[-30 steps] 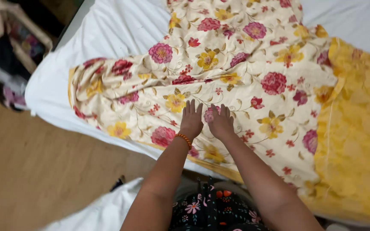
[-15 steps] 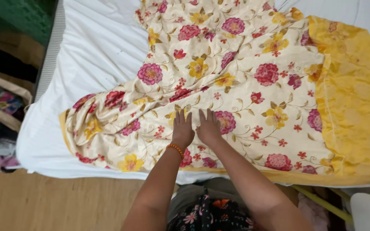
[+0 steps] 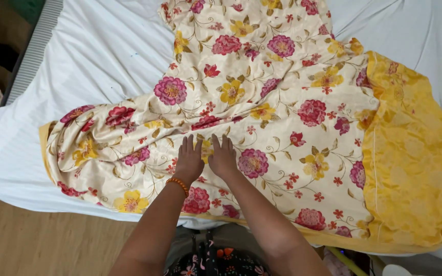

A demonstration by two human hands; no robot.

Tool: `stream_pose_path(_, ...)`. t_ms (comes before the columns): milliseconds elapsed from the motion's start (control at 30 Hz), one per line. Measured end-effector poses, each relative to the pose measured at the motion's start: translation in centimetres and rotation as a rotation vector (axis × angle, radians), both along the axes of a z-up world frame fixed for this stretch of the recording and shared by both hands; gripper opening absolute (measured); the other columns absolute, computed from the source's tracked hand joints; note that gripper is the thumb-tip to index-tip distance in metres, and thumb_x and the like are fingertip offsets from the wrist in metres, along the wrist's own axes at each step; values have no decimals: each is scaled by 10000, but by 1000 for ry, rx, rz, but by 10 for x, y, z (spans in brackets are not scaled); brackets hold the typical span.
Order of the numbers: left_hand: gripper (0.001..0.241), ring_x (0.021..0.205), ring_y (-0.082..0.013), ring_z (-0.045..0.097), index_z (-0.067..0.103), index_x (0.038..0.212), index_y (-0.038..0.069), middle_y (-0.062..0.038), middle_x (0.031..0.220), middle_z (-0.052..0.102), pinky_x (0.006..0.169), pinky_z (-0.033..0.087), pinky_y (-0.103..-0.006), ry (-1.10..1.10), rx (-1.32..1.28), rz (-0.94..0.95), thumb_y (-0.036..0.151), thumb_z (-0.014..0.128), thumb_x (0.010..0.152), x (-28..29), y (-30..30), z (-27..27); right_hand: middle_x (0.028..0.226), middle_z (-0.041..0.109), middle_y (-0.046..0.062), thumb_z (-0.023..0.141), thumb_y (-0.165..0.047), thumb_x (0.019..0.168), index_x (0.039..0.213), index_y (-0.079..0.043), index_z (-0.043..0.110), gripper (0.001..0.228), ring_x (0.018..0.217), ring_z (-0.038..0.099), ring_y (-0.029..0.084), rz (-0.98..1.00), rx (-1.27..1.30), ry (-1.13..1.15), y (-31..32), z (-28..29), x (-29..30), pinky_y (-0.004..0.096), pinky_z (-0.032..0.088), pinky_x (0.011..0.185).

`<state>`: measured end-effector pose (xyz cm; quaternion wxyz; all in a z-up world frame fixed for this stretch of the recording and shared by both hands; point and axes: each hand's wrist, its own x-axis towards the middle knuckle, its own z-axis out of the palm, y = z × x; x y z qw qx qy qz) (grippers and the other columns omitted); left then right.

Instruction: The person unfolds a yellow floral duvet on a bed with a white sheet. They spread the duvet across the mattress, smoothing out wrinkles and aligning the edges by hand.

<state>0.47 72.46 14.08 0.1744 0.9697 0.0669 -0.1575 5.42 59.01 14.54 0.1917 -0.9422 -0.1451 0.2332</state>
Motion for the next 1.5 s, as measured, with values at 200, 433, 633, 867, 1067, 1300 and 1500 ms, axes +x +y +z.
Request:
stream_pose_path(200,813,1520,-452,166,349,1528,54,-268,1626,209,1209,233,-532,-102,-77,-41,199,746,834,22,37,-14,1636,194,220,727,-328,872,1587,-174,236,881,1522,195,403,-109,42,26,32,4,14,609,287,1171)
stream_pose_path(433,829,1480,-481,226,382,1504,27,-282,1577,274,1226,251,-515,-178,-234,-78,183,780,793,47,125,-17,1633,208,241,685,-256,892,1601,-110,233,853,1511,192,431,-228,-65,-40,87,-28,11,610,325,1134)
stream_pose_path(633,756,1447,-462,327,398,1482,-9,-298,1536,363,1199,303,-502,-281,-272,-126,183,769,852,73,189,-42,1617,254,240,677,-213,877,1603,-126,266,839,1499,239,424,-344,-29,-52,155,-38,11,600,325,1166)
stream_pose_path(867,692,1387,-446,392,416,1460,-54,-293,1477,416,1177,343,-490,-332,-319,-4,128,729,871,116,220,-66,1583,254,274,690,-181,844,1579,-111,279,846,1459,254,474,-396,34,-64,190,-56,26,615,326,1124)
stream_pose_path(1067,758,1405,-437,388,381,1467,-85,-314,1471,456,1195,306,-521,-422,-127,85,212,756,880,157,227,-111,1568,303,266,687,-185,855,1569,-127,311,809,1450,311,462,-374,66,-66,184,-73,43,563,370,1128)
stream_pose_path(1300,358,1117,-325,742,663,1169,61,-181,1098,770,1027,545,-410,187,-497,418,296,705,901,200,209,-92,1517,350,306,677,-147,869,1542,-103,369,741,1408,323,474,-386,222,-55,167,-81,75,533,336,1149)
stream_pose_path(1500,132,942,-303,636,696,962,46,-185,1018,701,874,509,-421,-135,-993,81,108,613,880,157,113,-60,1474,506,261,513,-127,1022,1567,-43,388,565,1323,592,371,-781,816,-292,143,-83,113,406,486,1147)
